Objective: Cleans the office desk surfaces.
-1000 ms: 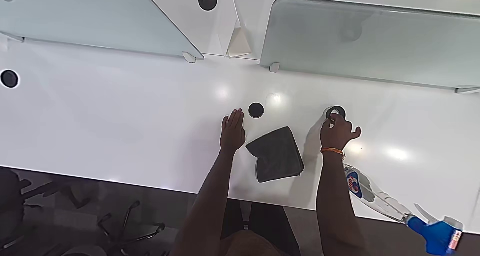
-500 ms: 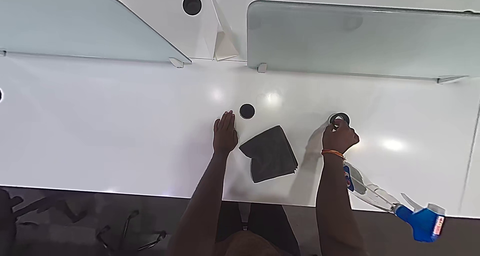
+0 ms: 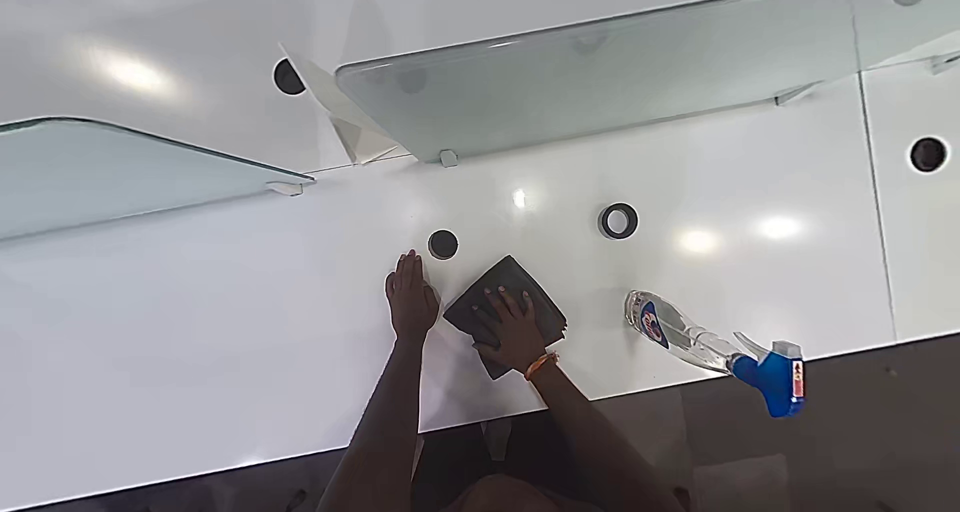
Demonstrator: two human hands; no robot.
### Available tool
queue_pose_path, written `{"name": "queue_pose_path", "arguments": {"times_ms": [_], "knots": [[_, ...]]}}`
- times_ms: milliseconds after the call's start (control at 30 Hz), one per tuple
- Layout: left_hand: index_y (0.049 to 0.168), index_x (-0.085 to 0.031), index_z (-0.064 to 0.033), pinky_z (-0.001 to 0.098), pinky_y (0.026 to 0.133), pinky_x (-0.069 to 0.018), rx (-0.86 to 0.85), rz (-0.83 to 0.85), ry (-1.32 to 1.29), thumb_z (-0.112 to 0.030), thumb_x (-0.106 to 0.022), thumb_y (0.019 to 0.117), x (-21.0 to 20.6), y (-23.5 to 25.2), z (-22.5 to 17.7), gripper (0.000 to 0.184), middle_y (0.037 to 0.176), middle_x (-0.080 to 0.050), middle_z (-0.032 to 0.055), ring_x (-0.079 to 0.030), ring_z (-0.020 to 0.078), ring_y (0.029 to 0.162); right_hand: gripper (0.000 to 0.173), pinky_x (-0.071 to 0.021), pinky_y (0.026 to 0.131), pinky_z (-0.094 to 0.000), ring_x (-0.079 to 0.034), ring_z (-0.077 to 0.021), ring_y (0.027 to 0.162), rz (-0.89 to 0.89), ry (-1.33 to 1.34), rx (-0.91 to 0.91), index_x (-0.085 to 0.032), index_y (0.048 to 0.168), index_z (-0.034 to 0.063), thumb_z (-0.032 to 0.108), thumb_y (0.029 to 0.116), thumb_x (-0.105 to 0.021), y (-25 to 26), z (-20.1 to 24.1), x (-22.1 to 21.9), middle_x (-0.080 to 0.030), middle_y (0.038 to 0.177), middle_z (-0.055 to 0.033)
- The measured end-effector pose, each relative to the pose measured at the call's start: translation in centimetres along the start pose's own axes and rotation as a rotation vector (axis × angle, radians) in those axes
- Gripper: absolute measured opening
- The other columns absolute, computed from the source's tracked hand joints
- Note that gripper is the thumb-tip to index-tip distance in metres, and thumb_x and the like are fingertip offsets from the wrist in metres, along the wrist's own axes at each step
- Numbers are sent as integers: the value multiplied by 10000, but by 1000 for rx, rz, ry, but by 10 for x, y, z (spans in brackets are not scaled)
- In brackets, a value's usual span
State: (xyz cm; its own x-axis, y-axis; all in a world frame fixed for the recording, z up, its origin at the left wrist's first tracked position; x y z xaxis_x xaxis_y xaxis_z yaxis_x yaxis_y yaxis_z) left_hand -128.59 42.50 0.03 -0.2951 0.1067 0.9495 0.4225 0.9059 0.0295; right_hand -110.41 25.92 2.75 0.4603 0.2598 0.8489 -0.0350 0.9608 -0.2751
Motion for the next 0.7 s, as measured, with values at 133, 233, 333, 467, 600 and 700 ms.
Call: {"name": "queue_pose_path", "arguments": {"times_ms": [133,233,333,467,600,700], "knots": [[1491,-498,-76,535,1189,-289,-1,15,36,-196,-264,985,0,1,-1,570,1599,-442,83,-364,283,1505,536,-168,1190,-691,-312,-260,1537,-122,-1,-102,-529,1470,430,599,962,-501,-6,-16,-2,-387,1641,79],[1502,-484,-78,530,1188,-282,-2,28,56,-195,-267,969,1,3,-1,588,1603,-434,98,-355,289,1508,497,-207,1158,-726,-392,-324,1492,-261,-4,-274,-596,1428,384,498,948,-543,-26,-31,0,-473,1590,14],[1505,-479,-73,531,1187,-284,-9,26,60,-201,-258,971,2,3,-3,592,1601,-432,115,-358,304,1505,605,-190,1159,-730,-383,-352,1493,-316,-95,-429,-564,1463,365,631,926,-480,-56,-54,-1,-462,1594,-63],[1498,-488,-72,544,1175,-291,-2,29,61,-195,-276,961,2,4,-4,590,1597,-438,115,-365,309,1500,919,-124,1165,-739,-273,-370,1541,-200,-147,-506,-423,1564,363,879,804,-394,-61,-75,12,-352,1656,-96],[1490,-494,-60,558,1174,-293,9,34,59,-201,-276,969,3,4,-5,582,1588,-450,119,-379,323,1491,938,-79,1157,-772,-199,-396,1562,-157,-166,-515,-360,1594,377,893,811,-362,-13,-79,29,-289,1683,-113],[1494,-492,-63,552,1180,-285,6,20,56,-213,-261,979,1,3,-4,584,1587,-456,107,-379,308,1493,930,-66,1159,-774,-159,-398,1572,-134,-177,-514,-332,1606,372,882,829,-347,27,-81,46,-249,1697,-115]]}}
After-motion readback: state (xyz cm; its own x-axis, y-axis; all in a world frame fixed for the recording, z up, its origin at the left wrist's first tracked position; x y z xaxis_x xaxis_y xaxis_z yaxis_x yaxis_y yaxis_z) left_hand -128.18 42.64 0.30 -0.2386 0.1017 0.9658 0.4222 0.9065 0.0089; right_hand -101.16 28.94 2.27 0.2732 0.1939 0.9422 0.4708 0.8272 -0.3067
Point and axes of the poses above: each hand's wrist, its own y-axis towards the middle knuckle, its own x-axis out of the back of the hand, z = x × y, the point moved 2 cm from there along y, towards the middle knuckle
